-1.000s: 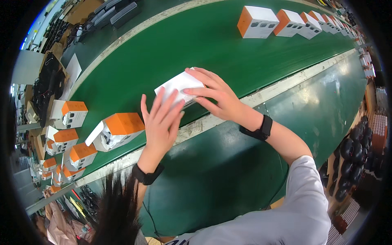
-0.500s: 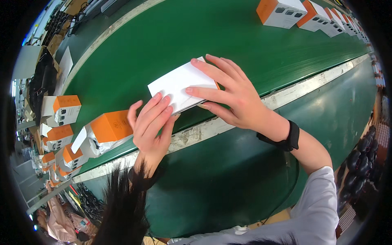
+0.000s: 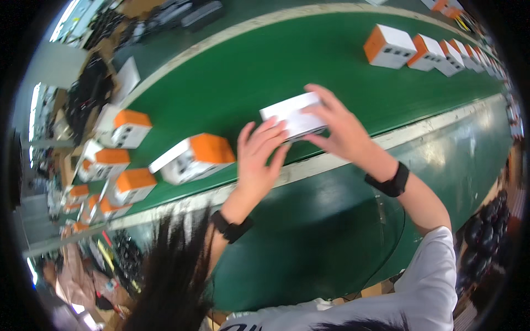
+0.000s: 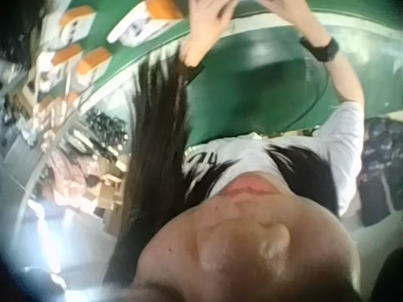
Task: Packing small electronic components into boxes on a factory assembly line.
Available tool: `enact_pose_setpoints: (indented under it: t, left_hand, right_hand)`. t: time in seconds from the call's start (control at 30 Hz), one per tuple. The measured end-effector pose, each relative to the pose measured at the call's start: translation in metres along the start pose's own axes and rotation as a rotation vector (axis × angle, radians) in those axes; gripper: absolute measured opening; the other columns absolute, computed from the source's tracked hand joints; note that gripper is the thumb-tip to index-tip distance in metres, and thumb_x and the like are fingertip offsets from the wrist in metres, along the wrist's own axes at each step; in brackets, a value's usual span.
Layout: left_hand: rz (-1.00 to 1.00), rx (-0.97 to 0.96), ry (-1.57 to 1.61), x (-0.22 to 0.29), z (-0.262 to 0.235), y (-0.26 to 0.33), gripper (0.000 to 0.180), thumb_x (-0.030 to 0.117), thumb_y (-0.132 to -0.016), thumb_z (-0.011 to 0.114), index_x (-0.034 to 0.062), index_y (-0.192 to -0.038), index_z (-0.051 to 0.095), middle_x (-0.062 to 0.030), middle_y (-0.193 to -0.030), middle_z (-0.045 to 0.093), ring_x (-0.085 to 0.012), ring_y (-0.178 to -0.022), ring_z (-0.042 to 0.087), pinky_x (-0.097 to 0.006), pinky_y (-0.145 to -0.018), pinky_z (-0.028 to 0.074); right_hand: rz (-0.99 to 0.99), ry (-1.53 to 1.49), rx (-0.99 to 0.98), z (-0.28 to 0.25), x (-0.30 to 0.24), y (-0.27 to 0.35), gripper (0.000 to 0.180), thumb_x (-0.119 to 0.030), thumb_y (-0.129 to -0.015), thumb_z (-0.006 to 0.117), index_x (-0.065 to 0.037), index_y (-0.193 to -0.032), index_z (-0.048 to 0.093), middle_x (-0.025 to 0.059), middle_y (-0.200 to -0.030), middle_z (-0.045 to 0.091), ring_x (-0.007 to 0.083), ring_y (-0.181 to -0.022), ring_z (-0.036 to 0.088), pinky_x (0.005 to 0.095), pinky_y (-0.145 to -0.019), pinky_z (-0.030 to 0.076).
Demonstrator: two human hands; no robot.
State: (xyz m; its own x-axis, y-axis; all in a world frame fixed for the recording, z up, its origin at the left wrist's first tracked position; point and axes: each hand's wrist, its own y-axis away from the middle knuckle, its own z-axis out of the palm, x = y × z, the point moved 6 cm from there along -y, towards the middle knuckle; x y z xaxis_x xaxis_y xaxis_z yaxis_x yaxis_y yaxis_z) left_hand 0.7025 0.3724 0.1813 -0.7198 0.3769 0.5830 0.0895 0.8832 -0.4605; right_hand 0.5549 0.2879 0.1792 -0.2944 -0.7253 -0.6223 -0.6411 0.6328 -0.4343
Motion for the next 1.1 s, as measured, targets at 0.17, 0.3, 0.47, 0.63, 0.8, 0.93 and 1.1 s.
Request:
enact_pose_setpoints:
  t: [0.17,0.3,0.47,0.63,0.8,0.93,1.1]
  left_hand:
    - [-0.106,0.057,0.102,0.029,-0.038,0.002,0.034,-0.003,-0.079,0.063,0.0052,-0.112,0.061,-0.0092,-0.125,0.057,-0.0303,-0.122,0.049,-0.046,-0.103,0.034]
    - [-0.124,0.380,-0.111,0.032,-0.125,0.048,0.022,-0.006,-0.074,0.065,0.0020,-0.094,0.062,-0.0113,-0.100,0.057,-0.0277,-0.095,0.054,-0.035,-0.084,0.043]
    - [-0.442,0.358,-0.156,-0.022,-0.156,0.085,0.041,0.005,-0.081,0.066,0.0005,-0.119,0.051,-0.0156,-0.122,0.049,-0.0316,-0.115,0.046,-0.039,-0.098,0.037]
    - [-0.365,0.222,-0.216,-0.046,-0.139,0.083,0.029,0.012,-0.082,0.067,0.0058,-0.109,0.060,-0.0116,-0.126,0.050,-0.0332,-0.119,0.045,-0.044,-0.100,0.035]
    - [-0.310,0.114,-0.334,-0.046,-0.142,0.075,0.024,0.014,-0.082,0.067,0.0073,-0.104,0.061,-0.0121,-0.127,0.047,-0.0340,-0.120,0.042,-0.045,-0.100,0.034]
    - [-0.290,0.108,-0.302,-0.051,-0.140,0.075,0.019,0.014,-0.081,0.068,0.0097,-0.099,0.063,-0.0122,-0.128,0.045,-0.0342,-0.123,0.039,-0.046,-0.100,0.034]
    - [-0.314,0.341,0.148,-0.064,-0.141,0.071,0.045,0.000,-0.075,0.068,0.0087,-0.116,0.053,-0.0161,-0.131,0.044,-0.0353,-0.125,0.040,-0.046,-0.102,0.035]
  right_hand:
    - [0.151,0.085,-0.212,-0.024,0.023,-0.015,0.053,-0.006,-0.064,0.078,-0.007,-0.110,0.052,0.0161,-0.131,0.047,0.0347,-0.117,0.050,0.0369,-0.094,0.044]
    - [0.288,0.045,-0.135,-0.073,0.085,-0.021,0.056,-0.003,-0.067,0.076,-0.005,-0.116,0.049,0.0144,-0.134,0.046,0.0310,-0.123,0.046,0.0342,-0.101,0.038]
    - [0.276,0.139,0.011,-0.095,0.098,-0.010,0.055,-0.005,-0.069,0.075,-0.006,-0.118,0.050,0.0142,-0.132,0.047,0.0324,-0.122,0.045,0.0374,-0.100,0.038]
    - [0.036,0.240,0.213,-0.046,-0.011,-0.010,0.037,0.003,-0.074,0.058,-0.006,-0.110,0.057,0.0139,-0.120,0.055,0.0307,-0.118,0.048,0.0401,-0.100,0.036]
    - [0.086,-0.261,0.036,0.082,-0.116,-0.049,0.037,-0.006,-0.083,0.062,-0.004,-0.119,0.056,0.0112,-0.127,0.052,0.0301,-0.120,0.044,0.0395,-0.101,0.038]
    - [0.121,-0.222,-0.003,0.112,-0.110,-0.052,0.033,-0.007,-0.082,0.062,-0.004,-0.114,0.058,0.0094,-0.124,0.052,0.0309,-0.116,0.044,0.0391,-0.096,0.041]
    - [0.106,-0.120,0.052,0.120,-0.109,-0.048,0.039,-0.005,-0.081,0.064,-0.005,-0.119,0.053,0.0076,-0.127,0.046,0.0278,-0.111,0.045,0.0379,-0.090,0.043]
